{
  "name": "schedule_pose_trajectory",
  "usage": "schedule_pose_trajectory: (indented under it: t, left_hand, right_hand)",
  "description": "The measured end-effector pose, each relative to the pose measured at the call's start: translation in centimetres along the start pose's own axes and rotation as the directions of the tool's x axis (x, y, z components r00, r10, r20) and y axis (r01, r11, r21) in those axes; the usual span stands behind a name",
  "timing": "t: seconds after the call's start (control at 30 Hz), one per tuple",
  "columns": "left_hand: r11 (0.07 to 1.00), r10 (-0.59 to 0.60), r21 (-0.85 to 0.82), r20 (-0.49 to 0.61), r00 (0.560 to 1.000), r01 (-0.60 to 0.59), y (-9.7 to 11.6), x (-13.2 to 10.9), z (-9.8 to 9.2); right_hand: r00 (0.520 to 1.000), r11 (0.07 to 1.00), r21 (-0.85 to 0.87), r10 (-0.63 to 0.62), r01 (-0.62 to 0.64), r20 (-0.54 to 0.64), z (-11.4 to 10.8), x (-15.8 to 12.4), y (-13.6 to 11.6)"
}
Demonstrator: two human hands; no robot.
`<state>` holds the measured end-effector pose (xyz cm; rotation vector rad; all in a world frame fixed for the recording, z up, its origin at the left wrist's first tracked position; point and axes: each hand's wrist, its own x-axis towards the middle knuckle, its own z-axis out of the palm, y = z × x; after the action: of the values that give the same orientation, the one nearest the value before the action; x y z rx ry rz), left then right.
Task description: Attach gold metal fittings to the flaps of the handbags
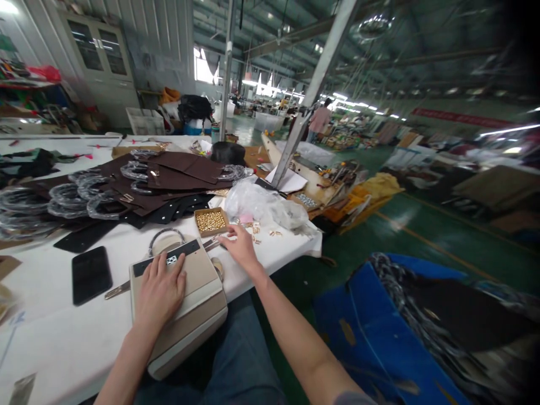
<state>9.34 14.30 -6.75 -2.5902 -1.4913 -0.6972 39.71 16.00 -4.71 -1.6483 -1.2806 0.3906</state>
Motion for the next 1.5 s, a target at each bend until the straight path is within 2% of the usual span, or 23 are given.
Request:
schedule_pose_trajectory:
  t: [0.07, 0.23, 0.3, 0.37, 0.43, 0.5, 0.67, 0.73, 0.8, 0.87, 0.9, 1.0, 1.07, 1.2, 1.33, 1.4, 1.5]
  left_hand:
    - [1.0, -0.003, -0.02, 0.001, 1.0, 0.003, -0.1, 0.1, 0.1]
    - [0.998, -0.01, -0.067, -0.011, 1.0, 0.009, 0.0, 0.1, 0.1]
    - [0.998, -0.014, -0.067, -0.01, 1.0, 0.013, 0.1, 0.0, 0.1]
    - [0.999, -0.016, -0.049, -0.005, 1.0, 0.016, 0.2, 0.0, 0.1]
    - [1.0, -0.014, -0.021, 0.001, 1.0, 0.014, 0.3, 0.0, 0.0]
    - [1.0, -0.009, 0.0, 0.007, 1.0, 0.009, 0.3, 0.1, 0.0]
    - [1.0, -0.024, 0.017, 0.021, 1.0, 0.023, 0.4, 0.2, -0.1]
    - [1.0, -0.029, 0.01, 0.032, 0.999, 0.028, 0.5, 0.2, -0.2]
    - [1.0, -0.03, 0.002, 0.042, 0.999, 0.03, 0.7, 0.2, -0.4]
    - [0.999, -0.037, -0.003, 0.049, 0.998, 0.037, 0.9, 0.3, -0.6]
    - [0.999, -0.042, -0.007, 0.051, 0.998, 0.043, 1.0, 0.3, -0.6]
    - [0.998, -0.057, -0.033, 0.047, 0.997, 0.059, 1.2, 0.4, -0.9]
    - [0.996, -0.062, -0.054, 0.042, 0.997, 0.064, 1.3, 0.3, -1.0]
    - [0.994, -0.071, -0.085, 0.037, 0.997, 0.074, 1.3, 0.3, -1.1]
    - [0.994, -0.072, -0.077, 0.032, 0.997, 0.074, 1.2, 0.3, -0.8]
    - [0.995, -0.072, -0.072, 0.029, 0.997, 0.074, 1.1, 0.3, -0.6]
    - [0.994, -0.07, -0.076, 0.032, 0.997, 0.072, 1.0, 0.2, -0.6]
  right_hand:
    - [1.0, 0.998, -0.061, 0.004, -0.005, -0.017, -4.0, 0.1, 2.1]
    - [0.989, 0.944, -0.294, 0.134, -0.149, -0.068, -14.7, 0.4, 7.4]
    - [0.982, 0.926, -0.331, 0.157, -0.183, -0.104, -17.4, 0.8, 8.7]
    - [0.981, 0.92, -0.346, 0.155, -0.185, -0.112, -18.4, 1.2, 9.4]
    - [0.991, 0.931, -0.339, 0.113, -0.131, -0.071, -17.7, 1.7, 9.5]
    - [0.999, 0.94, -0.338, 0.038, -0.036, -0.001, -15.9, 2.4, 9.1]
    - [0.983, 0.91, -0.383, -0.105, 0.157, 0.154, -11.1, 3.5, 6.1]
    - [0.934, 0.925, -0.273, -0.174, 0.264, 0.313, -9.9, 3.4, 5.0]
    - [0.837, 0.925, -0.145, -0.24, 0.351, 0.491, -9.0, 3.1, 4.5]
    - [0.774, 0.916, -0.118, -0.25, 0.384, 0.582, -8.5, 2.8, 4.5]
    - [0.776, 0.911, -0.145, -0.237, 0.387, 0.584, -8.4, 2.8, 4.7]
    - [0.833, 0.897, -0.23, -0.222, 0.378, 0.506, -8.6, 2.8, 5.2]
    - [0.854, 0.891, -0.248, -0.237, 0.381, 0.462, -8.8, 2.5, 5.2]
    - [0.895, 0.894, -0.326, -0.156, 0.307, 0.417, -8.2, 0.2, 4.7]
    - [0.905, 0.885, -0.386, -0.085, 0.262, 0.417, -7.2, -2.3, 4.5]
    - [0.909, 0.89, -0.381, -0.083, 0.252, 0.408, -7.3, -2.1, 4.6]
    - [0.938, 0.894, -0.377, -0.118, 0.244, 0.327, -8.4, 0.3, 5.1]
